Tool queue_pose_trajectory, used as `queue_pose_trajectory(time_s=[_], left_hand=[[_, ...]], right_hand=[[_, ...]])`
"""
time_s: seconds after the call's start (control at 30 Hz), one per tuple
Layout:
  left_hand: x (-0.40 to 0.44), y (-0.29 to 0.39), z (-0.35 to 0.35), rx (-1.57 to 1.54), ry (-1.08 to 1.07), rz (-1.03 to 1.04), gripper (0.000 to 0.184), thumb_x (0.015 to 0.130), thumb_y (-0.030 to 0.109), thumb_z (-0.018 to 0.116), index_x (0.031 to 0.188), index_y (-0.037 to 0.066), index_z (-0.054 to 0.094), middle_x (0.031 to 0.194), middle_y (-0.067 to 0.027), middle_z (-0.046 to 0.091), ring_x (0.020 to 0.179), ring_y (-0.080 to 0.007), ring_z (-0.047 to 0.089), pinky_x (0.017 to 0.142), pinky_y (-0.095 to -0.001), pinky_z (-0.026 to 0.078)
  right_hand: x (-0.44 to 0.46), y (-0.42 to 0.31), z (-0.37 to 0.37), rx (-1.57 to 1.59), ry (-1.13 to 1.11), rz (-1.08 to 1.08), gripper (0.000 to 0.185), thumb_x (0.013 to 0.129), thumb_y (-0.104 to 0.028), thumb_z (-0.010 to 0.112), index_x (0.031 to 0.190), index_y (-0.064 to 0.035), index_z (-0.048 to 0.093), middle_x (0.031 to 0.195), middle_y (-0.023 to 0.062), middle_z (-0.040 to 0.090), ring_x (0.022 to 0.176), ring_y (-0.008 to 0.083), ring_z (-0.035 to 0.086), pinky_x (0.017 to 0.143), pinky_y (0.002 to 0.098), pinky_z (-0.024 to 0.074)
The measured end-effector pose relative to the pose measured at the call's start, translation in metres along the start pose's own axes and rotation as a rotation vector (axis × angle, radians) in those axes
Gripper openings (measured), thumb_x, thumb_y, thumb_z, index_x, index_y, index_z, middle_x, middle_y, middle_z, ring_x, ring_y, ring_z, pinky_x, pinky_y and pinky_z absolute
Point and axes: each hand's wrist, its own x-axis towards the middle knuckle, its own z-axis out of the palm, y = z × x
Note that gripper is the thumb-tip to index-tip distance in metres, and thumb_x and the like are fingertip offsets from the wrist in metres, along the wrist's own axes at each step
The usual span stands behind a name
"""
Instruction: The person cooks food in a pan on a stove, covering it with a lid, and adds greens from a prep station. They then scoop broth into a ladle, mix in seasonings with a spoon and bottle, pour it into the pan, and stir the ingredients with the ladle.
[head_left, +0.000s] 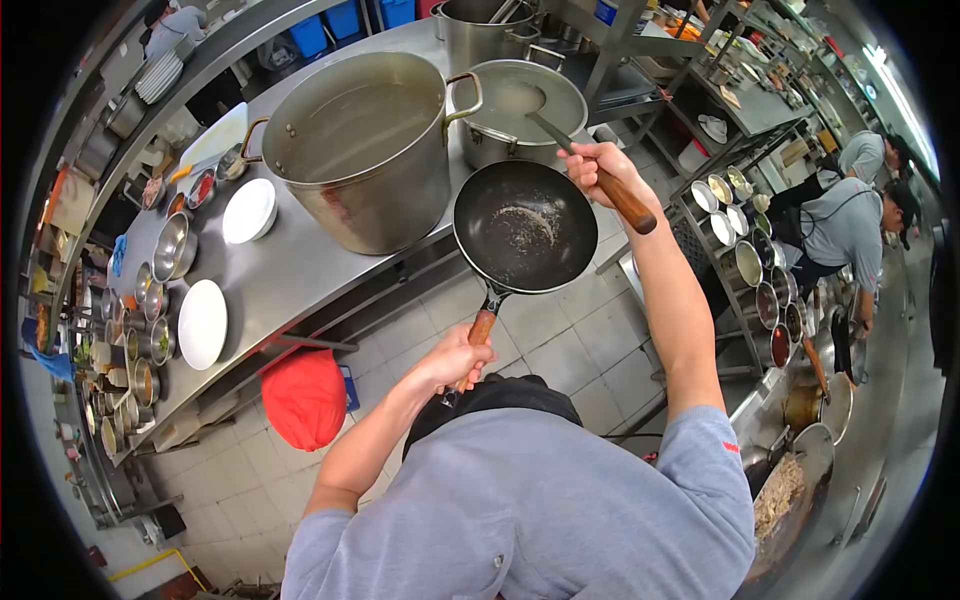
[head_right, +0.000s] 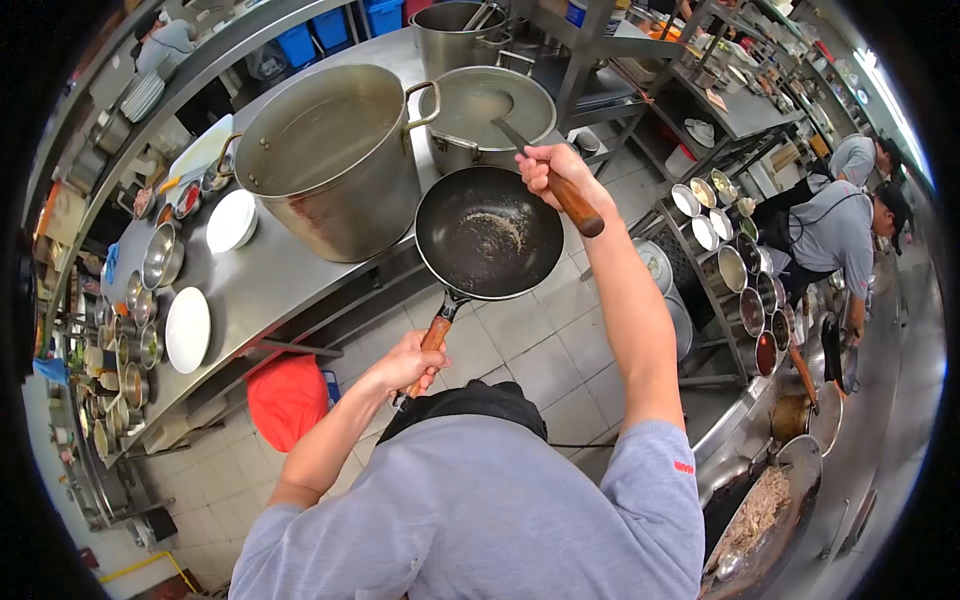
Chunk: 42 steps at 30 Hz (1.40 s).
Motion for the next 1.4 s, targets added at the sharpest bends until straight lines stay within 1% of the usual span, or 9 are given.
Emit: queue_pose_trajectory(time_s=[0.5, 0.77, 0.87, 1.0, 1.13, 1.2, 1.33, 1.37, 1.4], left_hand=[[0.004, 0.013, 0.006, -0.066, -0.053, -0.021, 0.02, 0.082, 0.003, 0.063, 0.085, 0.008, 0.044, 0.059, 0.0024, 0.045, 0.04, -0.006, 0.044, 0.037, -0.0257, 0.039], [-0.004, 0.012, 0.004, -0.049, -0.078, 0.026, 0.02, 0.082, 0.005, 0.064, 0.084, 0.008, 0.044, 0.058, 0.0026, 0.046, 0.041, -0.0053, 0.045, 0.036, -0.0245, 0.041], [-0.004, 0.009, 0.003, -0.039, -0.073, 0.029, 0.02, 0.082, 0.005, 0.064, 0.082, 0.008, 0.044, 0.058, 0.0027, 0.046, 0.041, -0.0051, 0.046, 0.036, -0.0239, 0.042], [-0.008, 0.009, 0.005, -0.034, -0.057, 0.035, 0.019, 0.082, 0.005, 0.064, 0.08, 0.008, 0.045, 0.058, 0.0029, 0.046, 0.041, -0.0051, 0.047, 0.036, -0.0241, 0.043], [-0.006, 0.005, 0.008, -0.041, -0.038, 0.032, 0.019, 0.083, 0.004, 0.063, 0.081, 0.008, 0.045, 0.058, 0.0028, 0.046, 0.041, -0.0051, 0.047, 0.036, -0.0238, 0.043], [-0.004, -0.003, 0.009, -0.064, -0.04, 0.026, 0.019, 0.083, 0.004, 0.063, 0.082, 0.008, 0.045, 0.059, 0.0028, 0.046, 0.041, -0.005, 0.048, 0.036, -0.0236, 0.044], [-0.008, -0.008, 0.016, -0.086, -0.014, 0.015, 0.02, 0.084, 0.004, 0.064, 0.082, 0.008, 0.045, 0.059, 0.0028, 0.046, 0.041, -0.005, 0.048, 0.035, -0.0235, 0.044], [-0.009, -0.008, 0.018, -0.081, -0.009, 0.014, 0.02, 0.084, 0.004, 0.064, 0.082, 0.008, 0.045, 0.059, 0.0027, 0.046, 0.041, -0.005, 0.048, 0.035, -0.0236, 0.044], [-0.011, -0.008, 0.02, -0.076, -0.004, 0.014, 0.021, 0.084, 0.004, 0.065, 0.082, 0.008, 0.044, 0.059, 0.0027, 0.047, 0.041, -0.005, 0.048, 0.035, -0.0236, 0.044]], right_hand=[[-0.136, 0.037, -0.004, 0.18, -0.259, 0.031, 0.027, 0.102, -0.015, 0.038, 0.117, 0.0056, 0.046, 0.075, 0.0013, 0.045, 0.05, 0.0021, 0.036, 0.037, 0.0167, 0.0312], [-0.203, 0.105, -0.034, 0.051, -0.129, -0.024, 0.035, 0.101, -0.015, 0.043, 0.131, 0.0014, 0.043, 0.074, -0.001, 0.044, 0.048, 0.002, 0.037, 0.036, 0.0168, 0.0319], [-0.211, 0.121, -0.049, -0.154, 0.02, 0.017, 0.036, 0.098, -0.015, 0.049, 0.131, -0.0018, 0.045, 0.072, -0.0015, 0.043, 0.045, 0.0035, 0.036, 0.036, 0.0189, 0.0317], [-0.229, 0.131, -0.035, -0.95, 0.316, -0.068, 0.049, 0.093, -0.015, 0.056, 0.137, 0.0002, 0.039, 0.065, -0.0031, 0.043, 0.043, 0.006, 0.039, 0.037, 0.0249, 0.0321], [-0.225, 0.108, -0.03, -1.074, 0.433, -0.252, 0.057, 0.093, -0.018, 0.058, 0.141, 0.0018, 0.033, 0.063, -0.0046, 0.041, 0.041, 0.0051, 0.036, 0.037, 0.0248, 0.0281], [-0.204, 0.08, -0.034, -1.28, 0.423, -0.38, 0.054, 0.091, -0.018, 0.06, 0.137, 0.002, 0.04, 0.076, 0.0043, 0.054, 0.061, 0.0153, 0.053, 0.057, 0.0307, 0.0449], [-0.121, 0.031, -0.051, -1.492, 0.407, -0.613, 0.048, 0.089, -0.015, 0.06, 0.131, -0.0002, 0.045, 0.068, -0.0015, 0.047, 0.052, 0.0076, 0.045, 0.046, 0.0271, 0.0365], [-0.102, 0.02, -0.045, -1.531, 0.434, -0.62, 0.045, 0.088, -0.014, 0.06, 0.129, 0.0007, 0.047, 0.069, -0.0001, 0.048, 0.054, 0.0094, 0.047, 0.048, 0.0287, 0.0385], [-0.088, 0.015, -0.034, -1.574, 0.47, -0.62, 0.046, 0.085, -0.017, 0.059, 0.125, 0.0032, 0.049, 0.085, 0.0129, 0.055, 0.074, 0.0227, 0.055, 0.066, 0.0341, 0.0432]])
